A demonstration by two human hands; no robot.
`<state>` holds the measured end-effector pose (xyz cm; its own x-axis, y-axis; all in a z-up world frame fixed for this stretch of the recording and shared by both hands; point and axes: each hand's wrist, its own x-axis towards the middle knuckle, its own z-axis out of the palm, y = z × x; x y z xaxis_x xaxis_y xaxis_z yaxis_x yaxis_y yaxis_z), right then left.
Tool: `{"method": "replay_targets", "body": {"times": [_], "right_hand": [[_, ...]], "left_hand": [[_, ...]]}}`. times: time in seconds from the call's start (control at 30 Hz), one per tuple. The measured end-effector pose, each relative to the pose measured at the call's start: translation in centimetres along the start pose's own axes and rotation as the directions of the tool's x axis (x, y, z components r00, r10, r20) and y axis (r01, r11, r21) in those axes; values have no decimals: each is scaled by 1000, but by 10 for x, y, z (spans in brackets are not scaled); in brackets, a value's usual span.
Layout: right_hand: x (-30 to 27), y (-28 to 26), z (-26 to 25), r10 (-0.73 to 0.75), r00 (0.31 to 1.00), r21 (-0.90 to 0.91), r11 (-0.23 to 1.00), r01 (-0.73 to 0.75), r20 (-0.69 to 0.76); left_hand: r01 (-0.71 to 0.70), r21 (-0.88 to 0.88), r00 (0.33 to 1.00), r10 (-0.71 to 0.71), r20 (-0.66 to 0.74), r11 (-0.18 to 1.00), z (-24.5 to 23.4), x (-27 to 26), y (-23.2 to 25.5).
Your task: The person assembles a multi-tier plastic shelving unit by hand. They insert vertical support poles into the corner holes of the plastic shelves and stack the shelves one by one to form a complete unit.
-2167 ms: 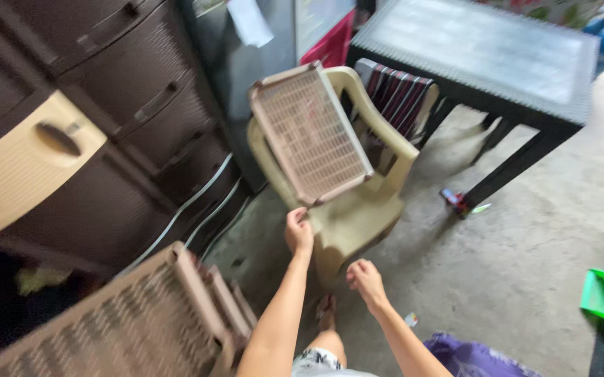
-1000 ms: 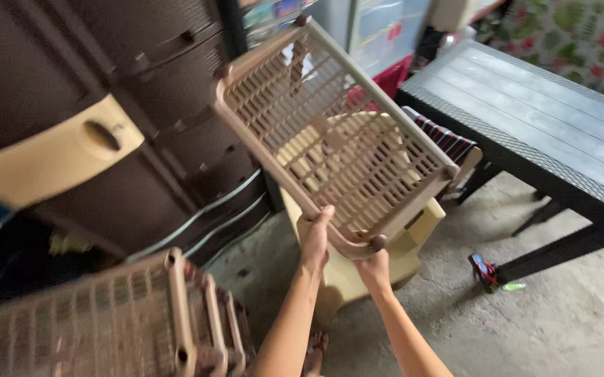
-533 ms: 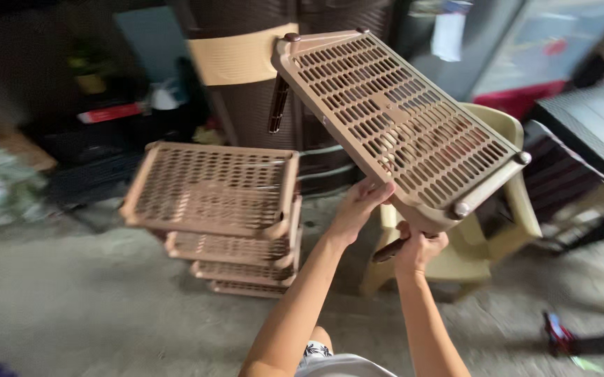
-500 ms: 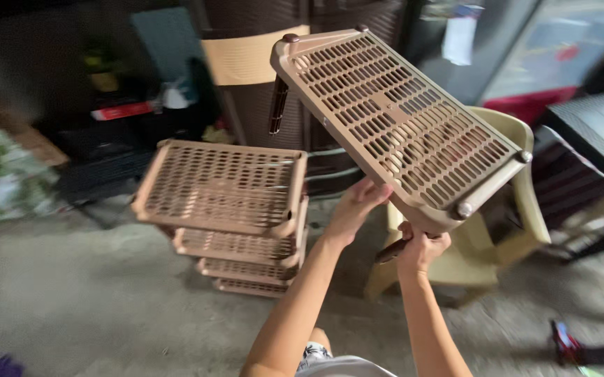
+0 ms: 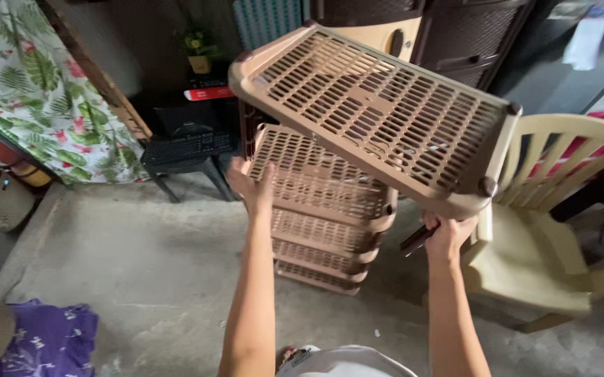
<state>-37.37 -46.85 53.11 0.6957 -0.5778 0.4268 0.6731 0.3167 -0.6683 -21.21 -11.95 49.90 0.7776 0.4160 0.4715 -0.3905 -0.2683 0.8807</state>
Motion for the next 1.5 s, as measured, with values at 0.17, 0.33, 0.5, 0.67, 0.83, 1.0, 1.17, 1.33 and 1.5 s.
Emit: {"method": "replay_targets", "body": {"times": [0.17,0.33,0.5,0.67,0.83,1.0,1.17,1.33,1.5], "right_hand": [[-9,38,31,4,990,-10,1000,-3,144],[-13,63,52,22,993,-57,998,-16,113],[-2,81,56,-42,990,-33,998,47,138],[25,101,40,-29,995,-52,998,35,100],[44,116,17,-44,990,-25,999,47,135],[57,132,5,-220,974,-264,938,225,50],[50,148,-1,-220,969,-429,890,154,-110],[33,153,-8,-247,961,-743,665,76,-122],[-11,162,12,-526,851,-976,194,101,-16]], "left_hand": [[0,-17,996,1,89,1000,-57,63,-77],[168,-173,965,-126,232,970,-77,90,-135],[-19,211,993,-6,115,977,-69,107,-184],[54,160,984,-79,158,986,-49,126,-195],[111,198,974,-146,171,974,-38,116,-194],[46,315,995,-72,73,948,-35,101,-212],[-105,220,988,76,137,970,-44,98,-225],[39,226,986,-75,151,973,-44,92,-228],[14,351,971,-96,218,936,-51,95,-223]]}}
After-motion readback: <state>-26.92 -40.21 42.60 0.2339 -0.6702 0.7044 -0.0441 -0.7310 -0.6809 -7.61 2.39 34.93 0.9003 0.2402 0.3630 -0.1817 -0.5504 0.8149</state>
